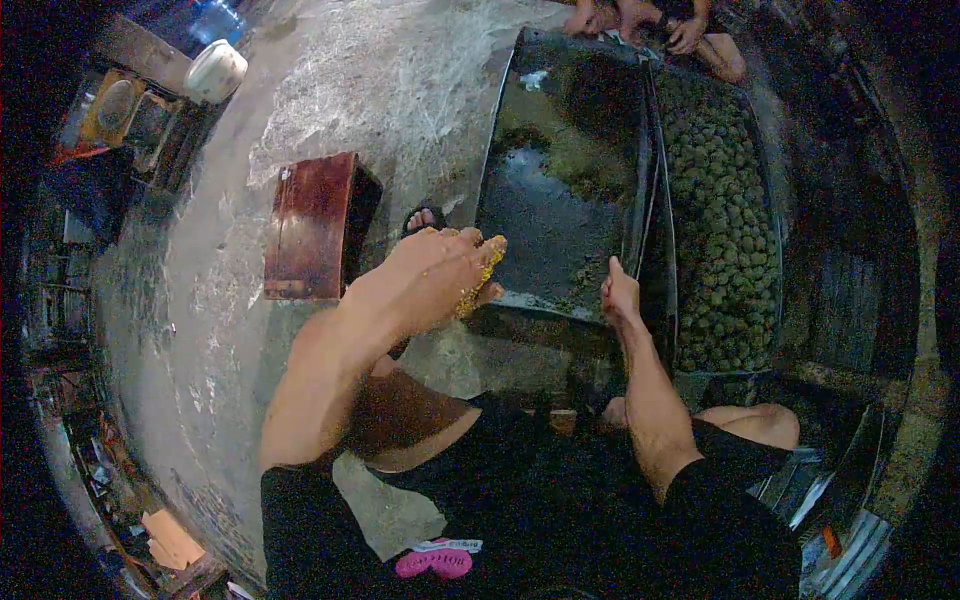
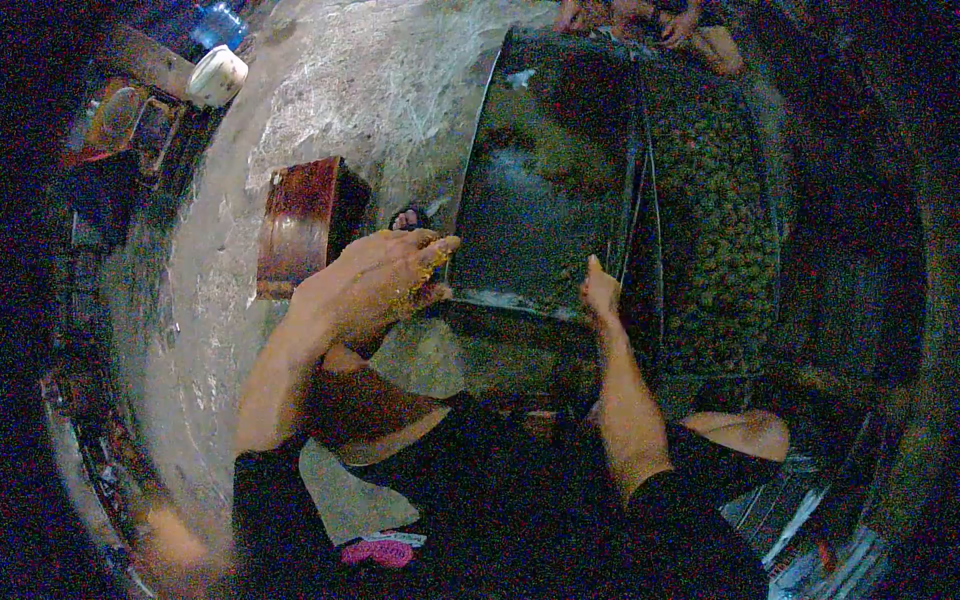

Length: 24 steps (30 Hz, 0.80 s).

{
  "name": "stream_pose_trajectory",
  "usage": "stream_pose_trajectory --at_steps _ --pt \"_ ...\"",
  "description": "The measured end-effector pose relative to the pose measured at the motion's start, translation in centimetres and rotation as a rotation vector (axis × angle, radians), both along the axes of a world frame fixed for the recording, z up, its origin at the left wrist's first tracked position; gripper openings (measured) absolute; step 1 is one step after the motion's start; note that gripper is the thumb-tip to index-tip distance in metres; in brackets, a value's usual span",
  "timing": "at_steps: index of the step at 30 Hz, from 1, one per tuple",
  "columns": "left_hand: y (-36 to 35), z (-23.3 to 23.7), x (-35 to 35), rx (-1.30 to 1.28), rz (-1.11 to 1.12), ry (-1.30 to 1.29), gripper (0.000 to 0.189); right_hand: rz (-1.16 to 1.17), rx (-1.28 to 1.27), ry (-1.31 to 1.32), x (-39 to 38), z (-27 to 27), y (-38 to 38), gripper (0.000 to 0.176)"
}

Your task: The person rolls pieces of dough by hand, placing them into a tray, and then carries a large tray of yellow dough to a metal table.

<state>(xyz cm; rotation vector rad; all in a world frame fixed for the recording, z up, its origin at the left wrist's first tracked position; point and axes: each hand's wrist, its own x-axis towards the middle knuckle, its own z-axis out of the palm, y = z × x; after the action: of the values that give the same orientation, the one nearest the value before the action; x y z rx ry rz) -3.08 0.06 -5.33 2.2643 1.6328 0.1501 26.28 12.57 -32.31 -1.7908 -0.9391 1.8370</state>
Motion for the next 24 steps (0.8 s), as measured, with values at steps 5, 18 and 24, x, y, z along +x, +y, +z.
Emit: stream_pose_trajectory --at_steps 5,18,24 --pt "-0.2 0.7 0.0 -0.028 0.011 0.008 0.032 0.434 0.347 -0.166 0.5 0.4 1.0 0.038" --pt "0.2 0.4 0.0 -0.092 0.028 0.06 0.04 -0.091 -0.035 0.17 -0.1 5.0 0.0 0.042" --pt "0.5 2.2 0.6 -0.212 0.008 0.034 0.042 -0.001 0.224 0.145 1.2 7.0 0.3 0.03"
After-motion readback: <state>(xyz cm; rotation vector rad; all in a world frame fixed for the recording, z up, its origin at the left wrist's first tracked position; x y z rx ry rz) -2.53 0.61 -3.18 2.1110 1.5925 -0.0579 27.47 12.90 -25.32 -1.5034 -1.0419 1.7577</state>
